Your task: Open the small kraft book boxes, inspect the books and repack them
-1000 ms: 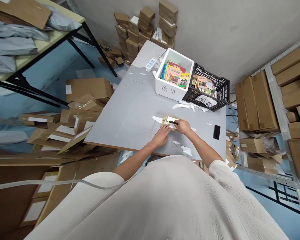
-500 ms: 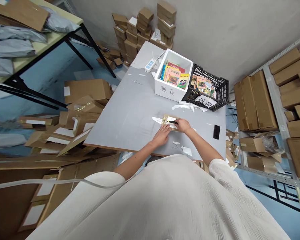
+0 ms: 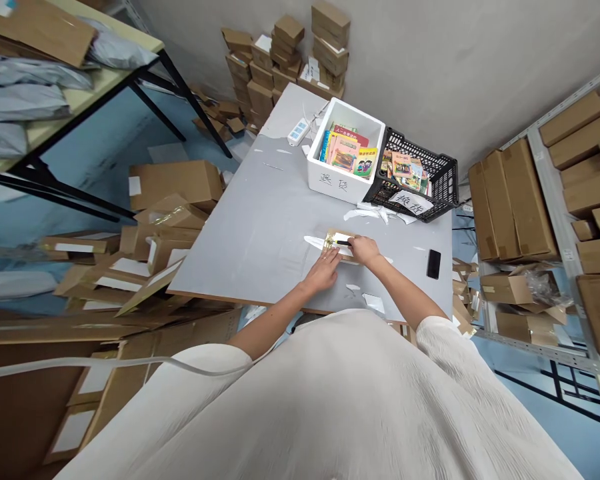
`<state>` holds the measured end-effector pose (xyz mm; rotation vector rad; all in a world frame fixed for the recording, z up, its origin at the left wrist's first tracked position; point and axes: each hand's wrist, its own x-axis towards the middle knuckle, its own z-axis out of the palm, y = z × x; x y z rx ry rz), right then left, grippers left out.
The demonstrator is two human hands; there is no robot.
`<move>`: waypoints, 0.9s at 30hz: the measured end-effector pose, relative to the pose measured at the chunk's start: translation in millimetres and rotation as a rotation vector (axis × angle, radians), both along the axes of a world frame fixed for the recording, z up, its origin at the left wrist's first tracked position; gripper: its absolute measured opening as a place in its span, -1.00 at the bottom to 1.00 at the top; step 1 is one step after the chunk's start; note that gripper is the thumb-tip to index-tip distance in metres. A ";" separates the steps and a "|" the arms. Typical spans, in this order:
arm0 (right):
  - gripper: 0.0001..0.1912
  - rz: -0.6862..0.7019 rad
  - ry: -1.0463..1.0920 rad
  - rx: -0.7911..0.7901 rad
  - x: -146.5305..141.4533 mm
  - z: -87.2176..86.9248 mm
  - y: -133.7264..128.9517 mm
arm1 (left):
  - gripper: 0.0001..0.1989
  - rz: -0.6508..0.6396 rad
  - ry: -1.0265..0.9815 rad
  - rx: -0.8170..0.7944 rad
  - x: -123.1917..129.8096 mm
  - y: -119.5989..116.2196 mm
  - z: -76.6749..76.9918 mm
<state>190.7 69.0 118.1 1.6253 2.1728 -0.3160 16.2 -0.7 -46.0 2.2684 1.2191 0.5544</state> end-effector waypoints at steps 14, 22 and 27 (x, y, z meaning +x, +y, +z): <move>-0.67 -0.070 -0.058 -0.043 24.0 9.4 -5.0 | -0.25 0.020 0.043 0.000 3.2 3.2 2.5; -0.62 -0.136 -0.163 -0.067 77.4 24.2 -17.1 | -0.24 0.049 0.115 -0.002 8.9 10.5 6.5; -0.66 -0.206 -0.126 -0.072 119.8 29.8 -30.4 | -0.30 0.046 0.167 -0.002 9.5 12.0 13.6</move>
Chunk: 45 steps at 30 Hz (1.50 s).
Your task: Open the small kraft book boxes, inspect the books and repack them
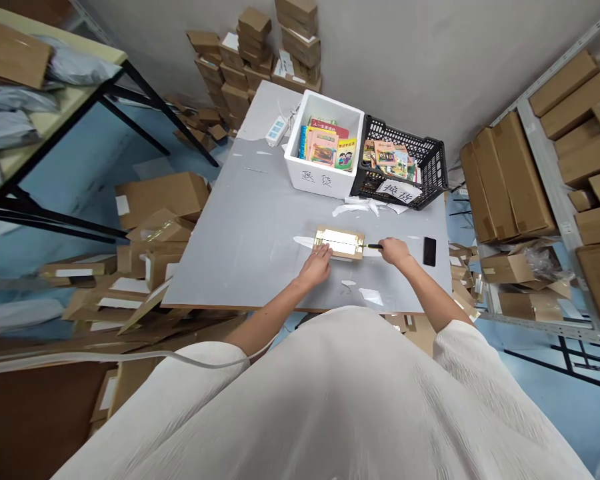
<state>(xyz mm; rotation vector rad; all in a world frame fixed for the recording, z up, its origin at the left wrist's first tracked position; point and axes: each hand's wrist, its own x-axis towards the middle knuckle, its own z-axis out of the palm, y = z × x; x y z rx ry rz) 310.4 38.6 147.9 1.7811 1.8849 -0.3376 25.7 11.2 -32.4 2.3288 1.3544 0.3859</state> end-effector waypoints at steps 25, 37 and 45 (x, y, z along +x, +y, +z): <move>-0.71 -0.344 0.661 0.199 84.2 -82.1 -45.2 | -0.56 -0.153 0.363 -0.163 66.9 62.9 52.0; -0.66 -0.152 0.640 0.051 76.2 -95.4 -7.6 | -0.42 -0.134 0.351 -0.116 66.8 51.5 38.6; -0.60 0.142 0.385 0.028 57.9 -82.7 43.6 | -0.46 -0.129 0.348 -0.109 64.8 50.3 37.6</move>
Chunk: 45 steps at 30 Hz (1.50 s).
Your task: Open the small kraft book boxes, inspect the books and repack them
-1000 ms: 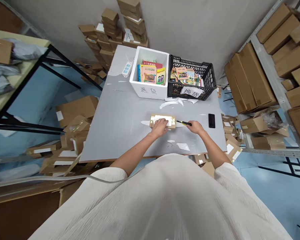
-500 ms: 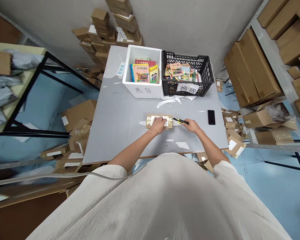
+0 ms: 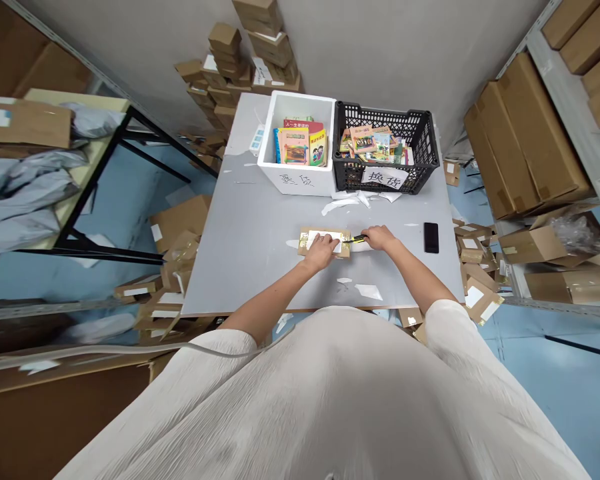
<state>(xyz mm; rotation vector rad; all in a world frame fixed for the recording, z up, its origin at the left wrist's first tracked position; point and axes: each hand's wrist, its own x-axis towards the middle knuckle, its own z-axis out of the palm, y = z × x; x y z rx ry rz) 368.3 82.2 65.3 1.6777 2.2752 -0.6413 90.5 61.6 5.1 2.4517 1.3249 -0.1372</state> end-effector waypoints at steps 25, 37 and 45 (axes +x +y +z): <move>-0.58 -0.517 0.632 -0.312 27.5 -40.4 -70.6 | -0.27 0.082 -0.096 0.004 -3.6 -4.8 5.7; -0.49 -0.347 0.416 0.023 8.8 -13.8 -95.6 | -0.26 0.166 -0.162 0.063 4.3 19.7 4.5; -0.44 -0.190 0.150 0.111 -5.6 -19.3 -94.4 | -0.42 0.166 -0.153 0.035 6.0 26.7 2.0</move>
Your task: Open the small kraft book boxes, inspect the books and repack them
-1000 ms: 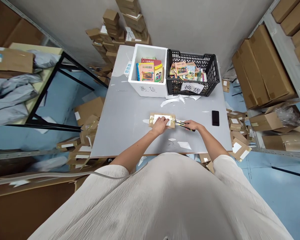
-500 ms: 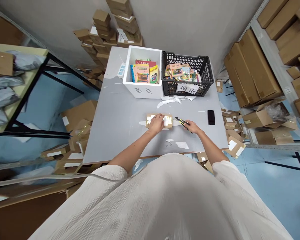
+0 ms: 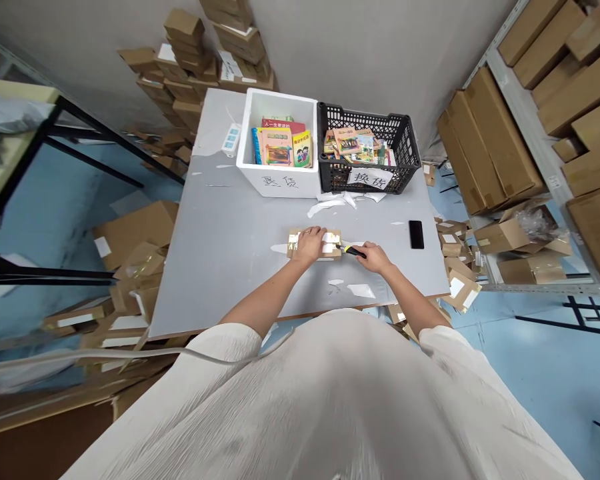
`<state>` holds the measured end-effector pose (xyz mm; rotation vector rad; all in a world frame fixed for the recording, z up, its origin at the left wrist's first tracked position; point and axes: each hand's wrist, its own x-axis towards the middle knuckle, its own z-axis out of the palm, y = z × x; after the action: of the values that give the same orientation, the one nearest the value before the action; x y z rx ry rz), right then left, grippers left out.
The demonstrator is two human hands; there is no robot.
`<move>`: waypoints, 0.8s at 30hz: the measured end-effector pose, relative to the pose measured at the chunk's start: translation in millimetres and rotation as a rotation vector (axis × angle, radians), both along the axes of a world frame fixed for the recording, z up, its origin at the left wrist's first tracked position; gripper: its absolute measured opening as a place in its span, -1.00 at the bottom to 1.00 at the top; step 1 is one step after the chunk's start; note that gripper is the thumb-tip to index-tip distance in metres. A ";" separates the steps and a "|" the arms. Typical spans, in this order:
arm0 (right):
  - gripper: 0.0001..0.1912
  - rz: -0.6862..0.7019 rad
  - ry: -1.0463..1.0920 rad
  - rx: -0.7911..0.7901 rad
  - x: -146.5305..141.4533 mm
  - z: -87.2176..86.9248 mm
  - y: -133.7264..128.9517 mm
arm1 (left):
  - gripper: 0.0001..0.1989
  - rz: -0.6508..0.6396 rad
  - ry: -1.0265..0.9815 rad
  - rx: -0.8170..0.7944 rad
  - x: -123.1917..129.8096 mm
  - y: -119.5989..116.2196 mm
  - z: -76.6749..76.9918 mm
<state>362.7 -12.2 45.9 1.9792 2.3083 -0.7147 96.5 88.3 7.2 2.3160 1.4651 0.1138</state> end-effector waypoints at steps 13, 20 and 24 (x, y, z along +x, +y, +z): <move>-0.41 -0.079 -0.002 0.043 -10.7 -17.5 -3.8 | -0.17 -0.066 -0.003 0.051 -3.4 -14.5 -20.2; -0.43 -0.065 -0.055 0.116 9.4 -19.1 -0.7 | -0.23 -0.058 0.003 0.070 -4.4 -14.8 -31.2; -0.43 -0.149 -0.009 0.164 20.0 -27.2 2.8 | -0.24 -0.060 -0.003 0.079 -6.7 -16.4 -33.7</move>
<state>382.7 -9.4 18.7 2.2374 2.3023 -0.5376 89.8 71.9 -26.6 2.4193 1.4116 0.1603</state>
